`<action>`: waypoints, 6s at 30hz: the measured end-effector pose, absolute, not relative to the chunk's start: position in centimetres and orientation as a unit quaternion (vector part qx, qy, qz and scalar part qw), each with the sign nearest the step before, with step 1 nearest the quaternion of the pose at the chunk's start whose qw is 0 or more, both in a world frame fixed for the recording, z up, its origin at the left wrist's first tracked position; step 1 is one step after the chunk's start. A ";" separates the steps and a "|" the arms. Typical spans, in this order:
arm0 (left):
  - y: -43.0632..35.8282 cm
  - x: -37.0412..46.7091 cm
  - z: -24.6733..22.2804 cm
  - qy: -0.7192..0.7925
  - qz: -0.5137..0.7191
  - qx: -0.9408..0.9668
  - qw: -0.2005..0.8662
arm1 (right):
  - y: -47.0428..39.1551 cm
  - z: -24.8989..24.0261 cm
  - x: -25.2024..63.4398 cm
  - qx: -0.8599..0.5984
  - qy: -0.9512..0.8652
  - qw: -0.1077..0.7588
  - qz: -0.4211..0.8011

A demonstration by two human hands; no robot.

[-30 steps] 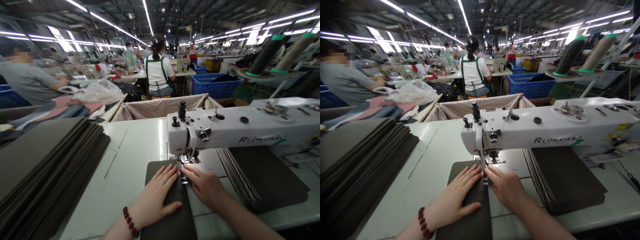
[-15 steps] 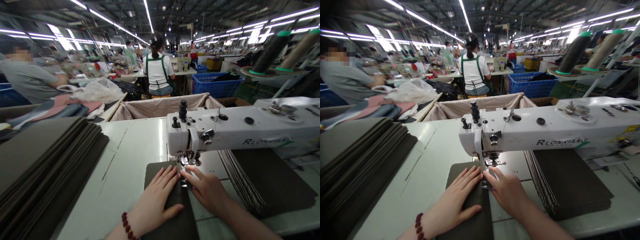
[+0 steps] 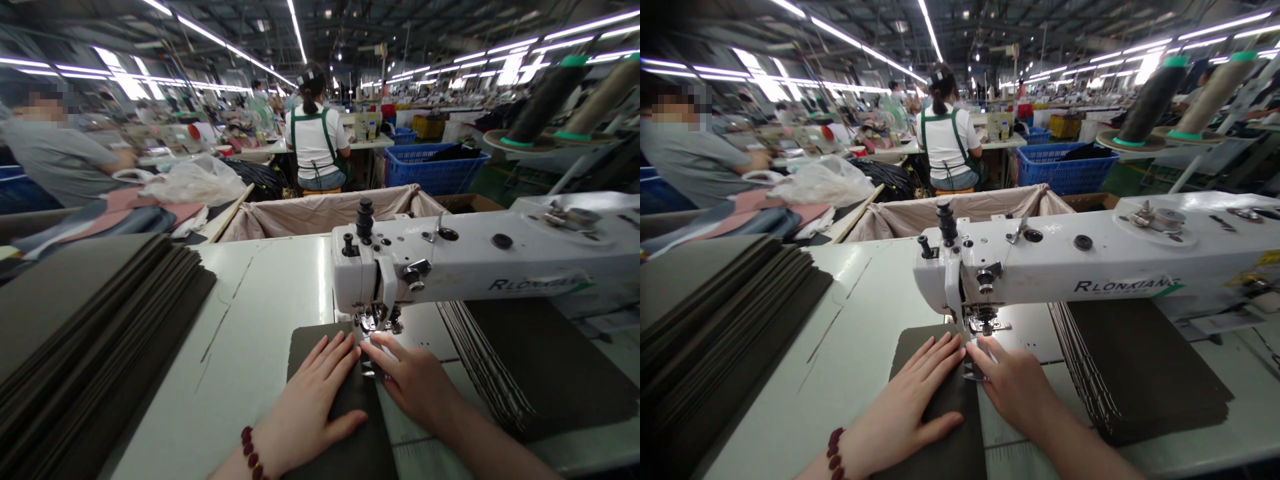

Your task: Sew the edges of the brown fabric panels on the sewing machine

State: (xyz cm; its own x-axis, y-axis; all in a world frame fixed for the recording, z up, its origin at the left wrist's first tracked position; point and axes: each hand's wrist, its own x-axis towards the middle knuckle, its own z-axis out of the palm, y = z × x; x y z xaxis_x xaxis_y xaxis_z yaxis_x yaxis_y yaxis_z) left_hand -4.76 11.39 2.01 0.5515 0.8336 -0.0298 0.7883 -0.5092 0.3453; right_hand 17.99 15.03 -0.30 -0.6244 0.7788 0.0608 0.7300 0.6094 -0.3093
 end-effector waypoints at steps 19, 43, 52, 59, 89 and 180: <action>11.5 -4.9 2.0 0.464 0.100 0.863 0.172 | 15.2 -0.4 18.1 -0.420 -0.892 0.101 0.133; 11.8 -5.4 2.0 0.456 0.101 0.869 0.166 | 15.0 0.1 18.0 -0.431 -0.885 0.100 0.142; 11.5 -5.5 2.7 0.467 0.126 0.859 0.167 | 15.2 0.3 17.9 -0.435 -0.882 0.105 0.148; 11.5 -5.6 2.7 0.469 0.140 0.856 0.166 | 15.1 0.2 17.9 -0.439 -0.882 0.100 0.141; 11.5 -5.8 2.2 0.473 0.115 0.861 0.146 | 15.2 0.1 18.0 -0.437 -0.880 0.107 0.153; 11.1 -9.4 1.2 0.676 0.143 0.721 -0.060 | 14.0 1.9 17.9 -0.460 -0.870 0.131 0.123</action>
State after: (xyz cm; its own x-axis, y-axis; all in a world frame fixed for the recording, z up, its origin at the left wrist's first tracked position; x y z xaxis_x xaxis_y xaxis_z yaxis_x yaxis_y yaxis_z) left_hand -9.40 11.13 1.21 0.0461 0.9570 0.2865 0.9910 -0.0799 0.1073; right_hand 17.89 14.03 1.85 -0.5431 0.8319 0.1143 0.7676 0.5470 -0.3341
